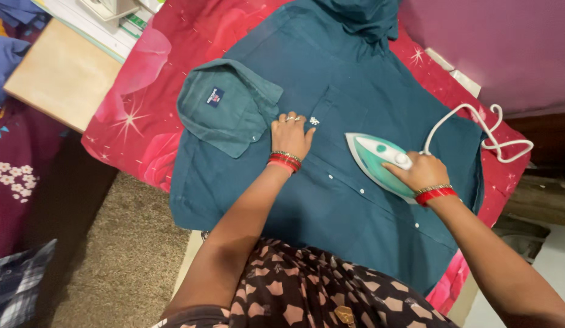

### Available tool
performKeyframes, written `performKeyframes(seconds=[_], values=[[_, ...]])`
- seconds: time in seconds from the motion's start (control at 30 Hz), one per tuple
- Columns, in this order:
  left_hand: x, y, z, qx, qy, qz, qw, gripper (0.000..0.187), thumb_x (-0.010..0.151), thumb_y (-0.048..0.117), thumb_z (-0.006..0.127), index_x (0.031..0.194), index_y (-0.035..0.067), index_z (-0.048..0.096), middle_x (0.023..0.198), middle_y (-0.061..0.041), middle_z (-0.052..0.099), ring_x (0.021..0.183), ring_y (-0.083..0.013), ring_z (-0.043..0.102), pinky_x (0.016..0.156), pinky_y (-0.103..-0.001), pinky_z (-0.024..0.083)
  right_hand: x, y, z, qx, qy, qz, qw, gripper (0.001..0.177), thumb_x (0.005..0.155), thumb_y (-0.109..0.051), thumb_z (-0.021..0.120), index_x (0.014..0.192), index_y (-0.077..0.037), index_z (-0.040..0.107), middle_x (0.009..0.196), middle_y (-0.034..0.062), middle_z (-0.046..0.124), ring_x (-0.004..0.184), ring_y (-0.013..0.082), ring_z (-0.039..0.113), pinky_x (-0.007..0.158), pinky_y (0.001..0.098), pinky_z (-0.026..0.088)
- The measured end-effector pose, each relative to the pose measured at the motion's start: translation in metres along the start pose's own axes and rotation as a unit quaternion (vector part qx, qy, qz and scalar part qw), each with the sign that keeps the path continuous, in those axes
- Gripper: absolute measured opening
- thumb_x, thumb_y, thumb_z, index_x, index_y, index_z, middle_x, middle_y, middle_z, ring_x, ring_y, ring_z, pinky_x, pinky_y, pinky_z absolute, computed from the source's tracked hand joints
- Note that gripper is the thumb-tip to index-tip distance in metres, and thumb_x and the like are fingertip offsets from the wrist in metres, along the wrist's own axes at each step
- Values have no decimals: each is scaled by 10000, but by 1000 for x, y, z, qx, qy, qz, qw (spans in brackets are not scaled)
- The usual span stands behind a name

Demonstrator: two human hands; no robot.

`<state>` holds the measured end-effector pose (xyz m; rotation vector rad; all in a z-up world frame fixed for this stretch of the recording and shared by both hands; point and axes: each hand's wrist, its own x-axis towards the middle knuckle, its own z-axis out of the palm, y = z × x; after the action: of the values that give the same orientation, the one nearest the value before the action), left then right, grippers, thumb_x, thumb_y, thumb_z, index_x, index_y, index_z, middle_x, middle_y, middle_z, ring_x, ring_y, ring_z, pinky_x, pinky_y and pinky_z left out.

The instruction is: The person irons a teal shirt on a bed, smoothing the collar and body with an iron. They then pick up a blue plaid shirt, lay it flat, and iron it as well.

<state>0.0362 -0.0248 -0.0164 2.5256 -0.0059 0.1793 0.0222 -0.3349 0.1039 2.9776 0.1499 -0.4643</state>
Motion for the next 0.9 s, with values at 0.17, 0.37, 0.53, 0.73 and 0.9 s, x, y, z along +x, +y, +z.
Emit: performKeyframes(seconds=[0.17,0.37,0.53,0.73,0.9], values=[[15,-7,28,1,-18,-32,999,266,848,361,767,960,120,752,1010,-79,676,1004,-291,617,828,-449,448,86,-47,-7,50,65,-85,993,654,859,-691,712,939,-46,774,884,228,738,817,436,708,728,519,567],[13,-4,32,-13,-3,-59,998,393,821,373,789,1088,105,682,1055,-89,672,1046,-305,614,877,-457,454,208,-116,-37,137,90,-61,985,609,788,-635,795,940,-45,790,879,222,740,821,399,719,741,488,571],[-30,-14,-5,46,-67,60,995,848,864,465,722,1511,22,400,1476,-179,477,1425,-348,403,1179,-516,319,171,-96,-37,172,13,-109,979,591,800,-610,774,989,-50,794,914,232,741,861,407,726,825,488,565],[-65,-24,-12,109,-186,14,976,1143,849,744,555,1604,-10,144,1689,-203,95,1567,-370,37,1233,-608,49,49,-51,-10,47,-46,-67,996,694,778,-736,681,951,-69,771,800,227,732,756,424,720,721,519,581],[-64,-38,3,108,-187,30,976,1139,859,766,513,1598,-24,156,1689,-191,106,1562,-373,56,1212,-629,54,98,-69,-14,37,31,-104,993,680,803,-728,699,931,-65,775,829,212,733,758,421,711,710,524,575]])
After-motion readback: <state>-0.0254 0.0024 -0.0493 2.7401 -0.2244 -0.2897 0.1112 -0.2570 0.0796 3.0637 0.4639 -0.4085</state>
